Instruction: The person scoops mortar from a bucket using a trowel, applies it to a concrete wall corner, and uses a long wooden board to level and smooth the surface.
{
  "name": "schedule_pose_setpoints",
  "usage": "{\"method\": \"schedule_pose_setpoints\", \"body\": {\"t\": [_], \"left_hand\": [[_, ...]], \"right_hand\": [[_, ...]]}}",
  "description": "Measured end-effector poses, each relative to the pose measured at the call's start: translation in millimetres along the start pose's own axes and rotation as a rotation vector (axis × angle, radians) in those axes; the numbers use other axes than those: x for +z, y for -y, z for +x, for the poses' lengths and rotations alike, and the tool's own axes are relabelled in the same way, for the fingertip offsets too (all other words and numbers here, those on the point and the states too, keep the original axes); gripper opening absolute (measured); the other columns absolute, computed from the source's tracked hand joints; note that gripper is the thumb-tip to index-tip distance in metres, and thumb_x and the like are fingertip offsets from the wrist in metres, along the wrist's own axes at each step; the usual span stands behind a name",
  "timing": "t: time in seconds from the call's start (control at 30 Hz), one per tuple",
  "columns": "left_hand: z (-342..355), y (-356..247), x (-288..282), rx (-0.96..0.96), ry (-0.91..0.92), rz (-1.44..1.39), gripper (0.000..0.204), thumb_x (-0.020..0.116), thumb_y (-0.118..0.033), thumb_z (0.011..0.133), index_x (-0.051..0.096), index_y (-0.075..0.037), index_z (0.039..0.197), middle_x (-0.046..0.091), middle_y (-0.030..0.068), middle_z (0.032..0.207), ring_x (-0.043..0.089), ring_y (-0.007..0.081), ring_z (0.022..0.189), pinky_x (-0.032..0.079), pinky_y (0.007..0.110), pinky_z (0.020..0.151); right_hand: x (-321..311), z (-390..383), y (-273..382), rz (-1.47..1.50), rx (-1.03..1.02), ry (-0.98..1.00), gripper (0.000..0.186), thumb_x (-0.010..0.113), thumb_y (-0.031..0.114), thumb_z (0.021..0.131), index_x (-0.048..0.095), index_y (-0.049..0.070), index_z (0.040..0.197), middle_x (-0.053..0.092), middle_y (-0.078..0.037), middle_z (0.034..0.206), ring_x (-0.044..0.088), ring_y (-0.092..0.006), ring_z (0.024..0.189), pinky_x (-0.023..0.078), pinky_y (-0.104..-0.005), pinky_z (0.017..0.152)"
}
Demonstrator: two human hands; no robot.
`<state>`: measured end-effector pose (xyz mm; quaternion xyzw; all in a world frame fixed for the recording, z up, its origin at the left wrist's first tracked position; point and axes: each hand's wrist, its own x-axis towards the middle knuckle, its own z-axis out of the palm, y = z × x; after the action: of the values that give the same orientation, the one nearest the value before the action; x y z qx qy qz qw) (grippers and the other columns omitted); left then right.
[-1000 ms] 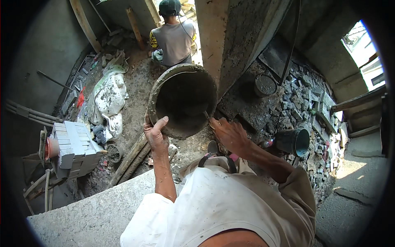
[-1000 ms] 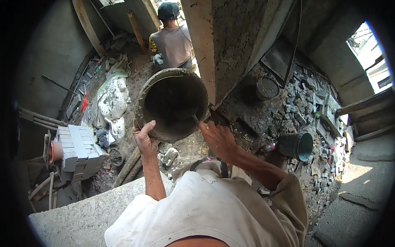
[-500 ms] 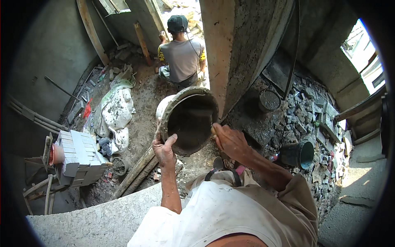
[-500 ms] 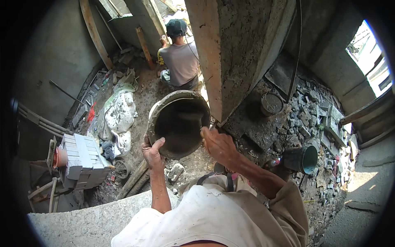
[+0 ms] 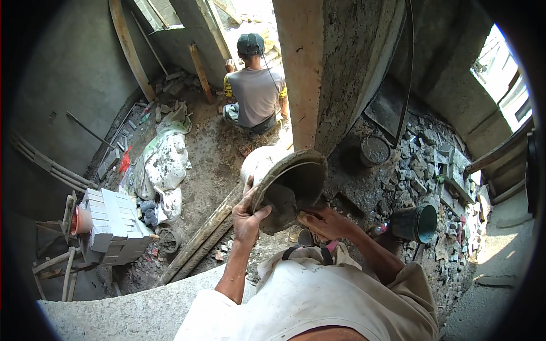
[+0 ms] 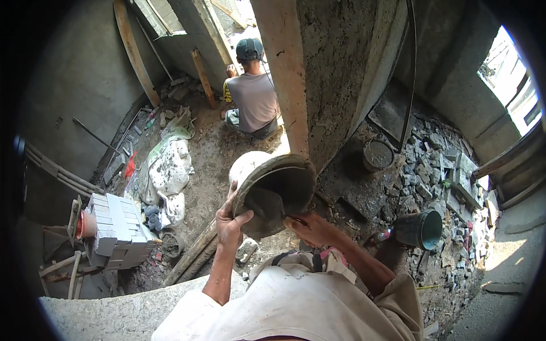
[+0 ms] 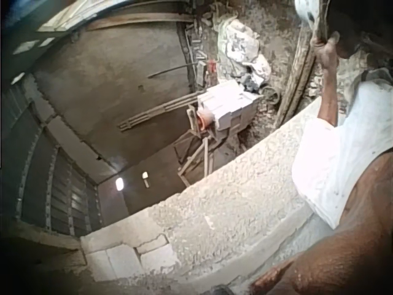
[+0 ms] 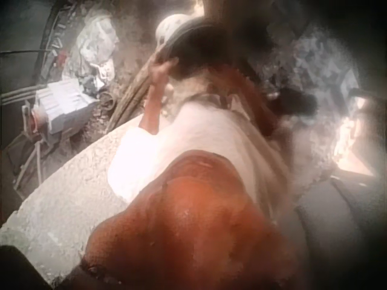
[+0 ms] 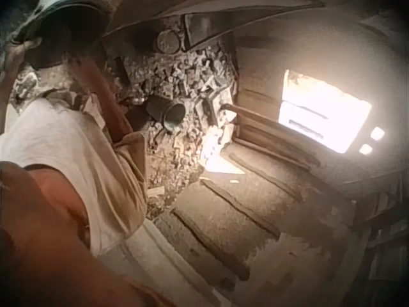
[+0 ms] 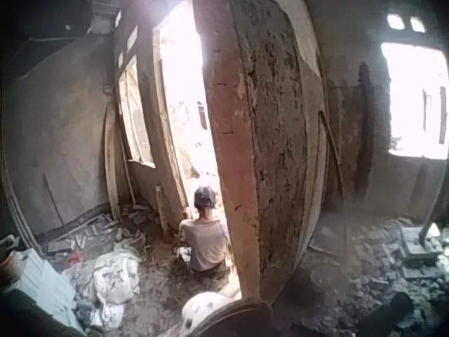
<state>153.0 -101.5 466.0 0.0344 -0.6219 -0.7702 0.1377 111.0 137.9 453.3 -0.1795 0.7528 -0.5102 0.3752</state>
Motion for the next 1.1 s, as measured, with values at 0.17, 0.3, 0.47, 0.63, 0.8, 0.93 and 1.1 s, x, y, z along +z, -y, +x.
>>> {"method": "schedule_pose_setpoints", "body": {"t": [0.17, 0.3, 0.47, 0.63, 0.8, 0.93, 1.1], "left_hand": [[13, 28, 12, -0.121, -0.106, -0.096, 0.070, 0.060, 0.015, 0.068, 0.053, -0.003, 0.136, 0.065, 0.0069, 0.120, 0.062, 0.0142, 0.104, 0.049, 0.028, 0.093], [42, 53, 25, -0.242, -0.243, -0.259, 0.044, 0.061, 0.012, 0.067, 0.062, -0.001, 0.109, 0.067, 0.0068, 0.092, 0.065, 0.0189, 0.076, 0.056, 0.032, 0.074], [57, 127, -62, -0.417, -0.600, -0.272, 0.043, 0.065, 0.013, 0.060, 0.061, 0.002, 0.101, 0.066, 0.0102, 0.090, 0.066, 0.0256, 0.079, 0.057, 0.037, 0.076], [11, 170, -137, -0.487, -0.666, -0.196, 0.058, 0.059, 0.014, 0.061, 0.055, 0.003, 0.118, 0.064, 0.0146, 0.100, 0.066, 0.0312, 0.083, 0.058, 0.043, 0.076], [-42, 122, -152, -0.433, -0.798, 0.071, 0.074, 0.054, 0.015, 0.060, 0.049, 0.000, 0.132, 0.062, 0.0146, 0.112, 0.064, 0.0313, 0.093, 0.055, 0.043, 0.083], [-61, 108, -161, -0.398, -0.755, 0.361, 0.076, 0.053, 0.015, 0.059, 0.049, -0.001, 0.134, 0.061, 0.0140, 0.117, 0.062, 0.0292, 0.095, 0.053, 0.039, 0.083], [-59, 101, -158, -0.463, -0.701, 0.480, 0.073, 0.052, 0.013, 0.061, 0.050, 0.001, 0.132, 0.062, 0.0135, 0.116, 0.062, 0.0266, 0.094, 0.052, 0.037, 0.084]], "right_hand": [[11, 0, -39, 0.656, 0.186, 0.069, 0.044, 0.049, 0.042, 0.100, 0.053, 0.011, 0.132, 0.057, -0.003, 0.078, 0.053, -0.0088, 0.054, 0.043, -0.0233, 0.044], [10, -10, -66, 0.951, 0.151, 0.077, 0.048, 0.048, 0.037, 0.102, 0.039, 0.013, 0.143, 0.057, -0.005, 0.086, 0.053, -0.0088, 0.059, 0.046, -0.0220, 0.048], [20, -26, -92, 1.307, 0.035, -0.066, 0.042, 0.053, 0.036, 0.100, 0.044, 0.015, 0.135, 0.058, -0.006, 0.088, 0.054, -0.0112, 0.060, 0.047, -0.0248, 0.049], [13, -50, -125, 1.426, -0.055, -0.580, 0.046, 0.060, 0.039, 0.095, 0.044, 0.019, 0.133, 0.059, -0.007, 0.090, 0.057, -0.0121, 0.062, 0.049, -0.0266, 0.050], [-4, -29, -162, 1.172, -0.010, -1.183, 0.044, 0.062, 0.033, 0.094, 0.042, 0.020, 0.131, 0.058, -0.007, 0.093, 0.057, -0.0112, 0.063, 0.050, -0.0252, 0.051], [-15, 56, -220, 0.835, 0.079, -1.633, 0.042, 0.063, 0.024, 0.093, 0.040, 0.012, 0.126, 0.052, -0.009, 0.105, 0.056, -0.0120, 0.070, 0.049, -0.0242, 0.050], [-45, 186, -106, 0.821, -0.096, -1.250, 0.049, 0.061, 0.026, 0.094, 0.033, 0.008, 0.128, 0.047, -0.015, 0.114, 0.054, -0.0179, 0.093, 0.051, -0.0317, 0.067]]}}
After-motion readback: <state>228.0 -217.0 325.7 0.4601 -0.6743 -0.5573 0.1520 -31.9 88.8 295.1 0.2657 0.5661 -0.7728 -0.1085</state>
